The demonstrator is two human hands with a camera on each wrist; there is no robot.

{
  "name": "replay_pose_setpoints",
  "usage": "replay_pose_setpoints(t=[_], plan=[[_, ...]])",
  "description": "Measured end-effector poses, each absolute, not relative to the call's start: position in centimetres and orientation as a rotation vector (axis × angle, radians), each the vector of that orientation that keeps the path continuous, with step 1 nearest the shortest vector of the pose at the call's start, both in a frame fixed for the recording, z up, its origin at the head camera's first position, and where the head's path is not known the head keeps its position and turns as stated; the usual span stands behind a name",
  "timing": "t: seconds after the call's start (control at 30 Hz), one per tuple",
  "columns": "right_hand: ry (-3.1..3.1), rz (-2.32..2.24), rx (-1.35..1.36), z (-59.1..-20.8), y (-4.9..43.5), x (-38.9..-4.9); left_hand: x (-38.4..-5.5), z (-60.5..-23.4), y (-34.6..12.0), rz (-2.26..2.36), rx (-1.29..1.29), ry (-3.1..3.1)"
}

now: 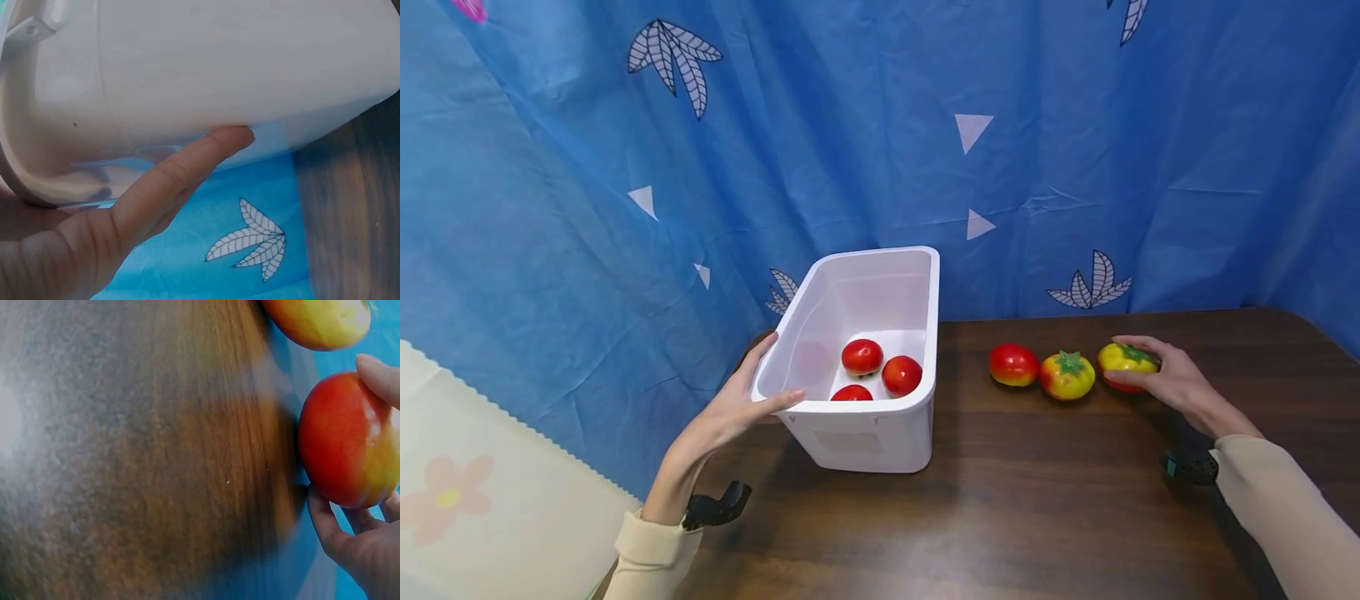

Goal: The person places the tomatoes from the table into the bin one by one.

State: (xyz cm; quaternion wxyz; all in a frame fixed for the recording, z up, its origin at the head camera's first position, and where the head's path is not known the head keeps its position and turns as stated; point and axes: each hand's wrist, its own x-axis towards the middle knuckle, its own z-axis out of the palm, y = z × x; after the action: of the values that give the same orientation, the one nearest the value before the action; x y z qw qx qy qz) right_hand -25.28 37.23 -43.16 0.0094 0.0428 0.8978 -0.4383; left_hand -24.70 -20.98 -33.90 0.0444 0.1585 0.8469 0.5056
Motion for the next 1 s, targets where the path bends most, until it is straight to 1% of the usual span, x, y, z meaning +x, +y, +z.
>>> replay_pose_setpoints(t=[0.5,1.0], plan=[[2.801,-1.428,0.118,-43.68,37.29,-25.03,-24.5,-33.96,-20.92,1.57,0.474,2.568],[2.84,-1.34,0.138,-42.7,36.69,-24.48,-24.37,-33.63,-20.89,1.569,0.476,2.564]])
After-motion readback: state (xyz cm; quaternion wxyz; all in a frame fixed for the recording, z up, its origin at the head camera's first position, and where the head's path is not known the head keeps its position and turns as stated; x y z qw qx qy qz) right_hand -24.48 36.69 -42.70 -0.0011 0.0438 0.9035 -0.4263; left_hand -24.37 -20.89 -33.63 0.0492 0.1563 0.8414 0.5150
